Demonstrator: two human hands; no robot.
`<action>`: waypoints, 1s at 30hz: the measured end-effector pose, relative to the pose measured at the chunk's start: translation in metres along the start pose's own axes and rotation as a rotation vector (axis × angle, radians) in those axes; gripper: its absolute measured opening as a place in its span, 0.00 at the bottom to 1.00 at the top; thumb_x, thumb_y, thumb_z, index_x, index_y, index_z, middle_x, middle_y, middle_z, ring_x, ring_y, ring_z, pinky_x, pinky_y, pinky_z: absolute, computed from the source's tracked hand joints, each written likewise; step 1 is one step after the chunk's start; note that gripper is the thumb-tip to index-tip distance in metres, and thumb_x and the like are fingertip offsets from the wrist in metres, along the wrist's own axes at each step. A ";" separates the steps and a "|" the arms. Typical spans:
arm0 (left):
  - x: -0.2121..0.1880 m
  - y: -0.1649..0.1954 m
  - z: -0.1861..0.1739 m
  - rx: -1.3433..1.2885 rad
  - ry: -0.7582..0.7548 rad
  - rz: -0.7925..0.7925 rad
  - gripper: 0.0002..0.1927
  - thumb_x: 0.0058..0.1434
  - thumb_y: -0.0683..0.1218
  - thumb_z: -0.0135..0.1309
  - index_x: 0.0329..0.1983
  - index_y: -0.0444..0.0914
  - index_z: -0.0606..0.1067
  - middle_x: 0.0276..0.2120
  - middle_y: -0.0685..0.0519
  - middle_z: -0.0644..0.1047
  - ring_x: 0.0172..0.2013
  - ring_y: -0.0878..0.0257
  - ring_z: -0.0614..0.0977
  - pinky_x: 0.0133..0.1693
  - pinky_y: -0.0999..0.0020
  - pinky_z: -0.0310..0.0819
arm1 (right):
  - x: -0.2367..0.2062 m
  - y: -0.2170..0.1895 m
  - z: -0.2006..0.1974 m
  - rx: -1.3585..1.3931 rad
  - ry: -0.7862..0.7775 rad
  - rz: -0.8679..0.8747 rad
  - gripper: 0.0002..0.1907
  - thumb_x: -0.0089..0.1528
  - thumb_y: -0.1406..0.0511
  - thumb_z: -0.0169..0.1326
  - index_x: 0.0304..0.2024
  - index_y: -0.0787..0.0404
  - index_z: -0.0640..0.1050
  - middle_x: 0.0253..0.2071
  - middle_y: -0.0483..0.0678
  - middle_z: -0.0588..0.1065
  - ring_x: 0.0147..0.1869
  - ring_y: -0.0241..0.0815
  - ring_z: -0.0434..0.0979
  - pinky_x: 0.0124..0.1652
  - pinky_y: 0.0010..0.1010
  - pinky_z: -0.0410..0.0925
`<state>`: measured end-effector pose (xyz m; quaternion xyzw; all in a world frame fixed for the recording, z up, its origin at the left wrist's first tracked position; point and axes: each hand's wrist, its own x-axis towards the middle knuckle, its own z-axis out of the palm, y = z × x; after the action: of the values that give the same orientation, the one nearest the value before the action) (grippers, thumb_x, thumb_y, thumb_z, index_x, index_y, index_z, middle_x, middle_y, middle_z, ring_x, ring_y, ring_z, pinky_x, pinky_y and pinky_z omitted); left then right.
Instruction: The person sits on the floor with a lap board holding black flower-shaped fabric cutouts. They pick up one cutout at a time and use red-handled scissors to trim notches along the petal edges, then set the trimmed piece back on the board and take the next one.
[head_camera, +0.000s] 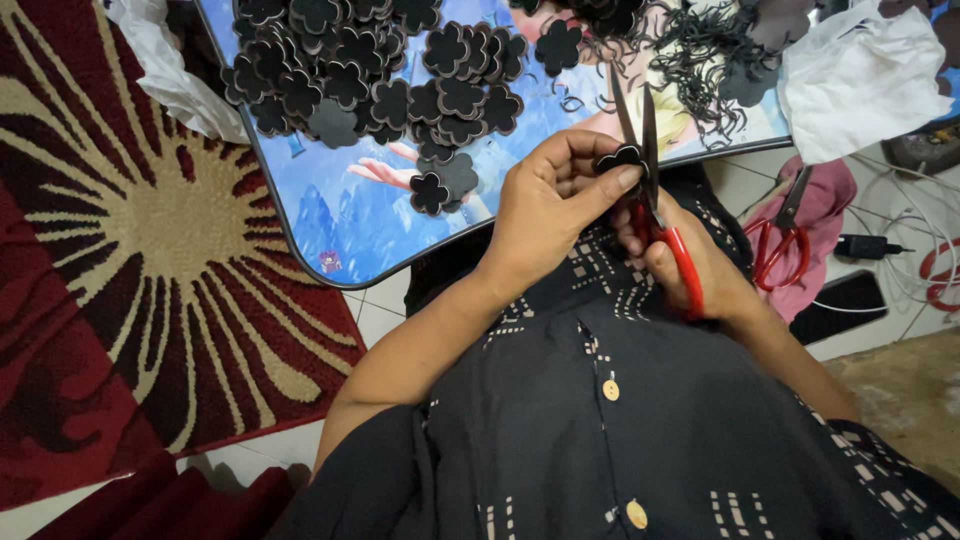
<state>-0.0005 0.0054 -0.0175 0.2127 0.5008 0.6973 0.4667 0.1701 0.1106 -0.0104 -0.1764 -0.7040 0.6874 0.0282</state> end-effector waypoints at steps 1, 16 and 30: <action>0.000 0.000 0.000 0.002 0.001 -0.003 0.14 0.65 0.39 0.63 0.51 0.32 0.75 0.40 0.53 0.81 0.39 0.71 0.82 0.44 0.76 0.79 | 0.000 0.000 0.002 0.011 0.006 0.002 0.47 0.63 0.32 0.43 0.62 0.65 0.64 0.38 0.43 0.65 0.37 0.32 0.63 0.36 0.23 0.63; -0.001 0.002 -0.002 0.048 0.005 -0.020 0.14 0.65 0.40 0.62 0.52 0.32 0.75 0.41 0.53 0.81 0.40 0.72 0.82 0.46 0.76 0.79 | -0.001 0.007 0.003 -0.045 0.061 0.034 0.44 0.60 0.30 0.44 0.51 0.61 0.66 0.32 0.40 0.65 0.29 0.29 0.62 0.28 0.21 0.59; -0.002 0.015 -0.012 0.133 -0.010 0.018 0.14 0.66 0.40 0.62 0.54 0.33 0.76 0.42 0.55 0.81 0.39 0.75 0.79 0.44 0.79 0.76 | -0.002 0.001 -0.002 -0.067 0.062 0.062 0.36 0.61 0.34 0.48 0.45 0.60 0.68 0.30 0.40 0.66 0.30 0.29 0.62 0.29 0.21 0.59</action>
<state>-0.0154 -0.0034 -0.0086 0.2513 0.5418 0.6656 0.4476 0.1730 0.1114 -0.0113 -0.2201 -0.7197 0.6580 0.0227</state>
